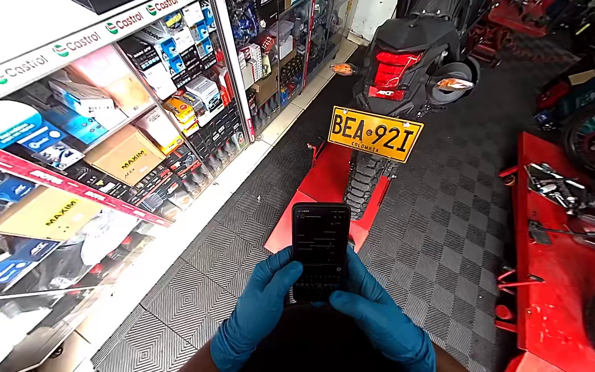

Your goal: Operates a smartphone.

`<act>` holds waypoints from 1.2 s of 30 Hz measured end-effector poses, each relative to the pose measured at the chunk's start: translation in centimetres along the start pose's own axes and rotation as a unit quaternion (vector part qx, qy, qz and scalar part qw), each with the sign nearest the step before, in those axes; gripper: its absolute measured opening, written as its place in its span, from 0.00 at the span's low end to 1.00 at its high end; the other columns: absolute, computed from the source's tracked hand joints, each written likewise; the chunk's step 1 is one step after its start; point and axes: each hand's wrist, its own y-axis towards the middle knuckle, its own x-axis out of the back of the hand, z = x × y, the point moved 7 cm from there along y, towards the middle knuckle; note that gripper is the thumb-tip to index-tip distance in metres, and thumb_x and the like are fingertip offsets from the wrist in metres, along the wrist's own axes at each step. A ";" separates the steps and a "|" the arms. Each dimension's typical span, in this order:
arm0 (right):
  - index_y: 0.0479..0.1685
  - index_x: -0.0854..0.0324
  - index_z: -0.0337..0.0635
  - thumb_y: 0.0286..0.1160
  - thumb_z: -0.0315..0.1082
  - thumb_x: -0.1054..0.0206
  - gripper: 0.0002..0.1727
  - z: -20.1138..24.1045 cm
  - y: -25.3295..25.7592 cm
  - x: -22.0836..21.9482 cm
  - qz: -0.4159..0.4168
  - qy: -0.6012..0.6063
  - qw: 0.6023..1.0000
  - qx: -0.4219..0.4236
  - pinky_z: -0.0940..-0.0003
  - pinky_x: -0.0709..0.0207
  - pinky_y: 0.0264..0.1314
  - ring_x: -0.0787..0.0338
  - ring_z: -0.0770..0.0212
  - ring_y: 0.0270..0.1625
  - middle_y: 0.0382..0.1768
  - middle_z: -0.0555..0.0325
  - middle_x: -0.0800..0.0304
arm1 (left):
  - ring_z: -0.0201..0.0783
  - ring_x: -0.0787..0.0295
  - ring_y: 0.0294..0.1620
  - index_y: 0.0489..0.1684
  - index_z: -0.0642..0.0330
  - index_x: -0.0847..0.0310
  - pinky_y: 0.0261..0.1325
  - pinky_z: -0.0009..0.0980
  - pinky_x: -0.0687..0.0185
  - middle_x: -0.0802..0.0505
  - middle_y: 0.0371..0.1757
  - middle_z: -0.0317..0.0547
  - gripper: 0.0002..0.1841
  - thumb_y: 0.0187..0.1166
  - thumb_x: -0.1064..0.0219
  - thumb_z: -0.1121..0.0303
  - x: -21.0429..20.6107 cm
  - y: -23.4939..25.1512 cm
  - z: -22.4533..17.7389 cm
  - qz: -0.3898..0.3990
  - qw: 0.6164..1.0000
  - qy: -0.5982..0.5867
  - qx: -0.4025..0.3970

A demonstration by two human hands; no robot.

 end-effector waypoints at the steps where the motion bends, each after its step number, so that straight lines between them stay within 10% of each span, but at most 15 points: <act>1: 0.92 0.53 0.42 0.81 0.25 0.40 0.39 0.0 0.0 0.1 -0.002 0.002 1.000 -0.002 0.49 0.22 0.75 0.17 0.47 0.72 0.73 0.41 0.23 | 0.32 0.08 0.51 0.52 0.53 0.08 0.58 0.32 0.13 0.05 0.47 0.42 0.17 0.86 0.45 0.63 0.1 0.0 0.1 0.001 1.000 0.001 -0.002; 11: 0.92 0.52 0.44 0.81 0.28 0.39 0.39 -0.3 0.0 0.2 -0.013 0.003 1.000 -0.017 0.49 0.20 0.73 0.17 0.46 0.71 0.73 0.40 0.23 | 0.36 0.06 0.46 0.53 0.60 0.09 0.55 0.33 0.09 0.04 0.46 0.48 0.11 0.84 0.37 0.70 -0.3 -0.1 0.0 -0.017 0.999 -0.016 0.046; 36: 0.90 0.47 0.46 0.81 0.31 0.39 0.36 -0.7 -0.1 0.3 -0.046 0.021 0.998 -0.039 0.53 0.10 0.51 0.11 0.46 0.62 0.68 0.41 0.18 | 0.37 0.09 0.56 0.59 0.59 0.12 0.65 0.37 0.15 0.06 0.52 0.47 0.22 0.89 0.54 0.60 0.6 -0.7 0.6 0.025 0.999 0.001 0.027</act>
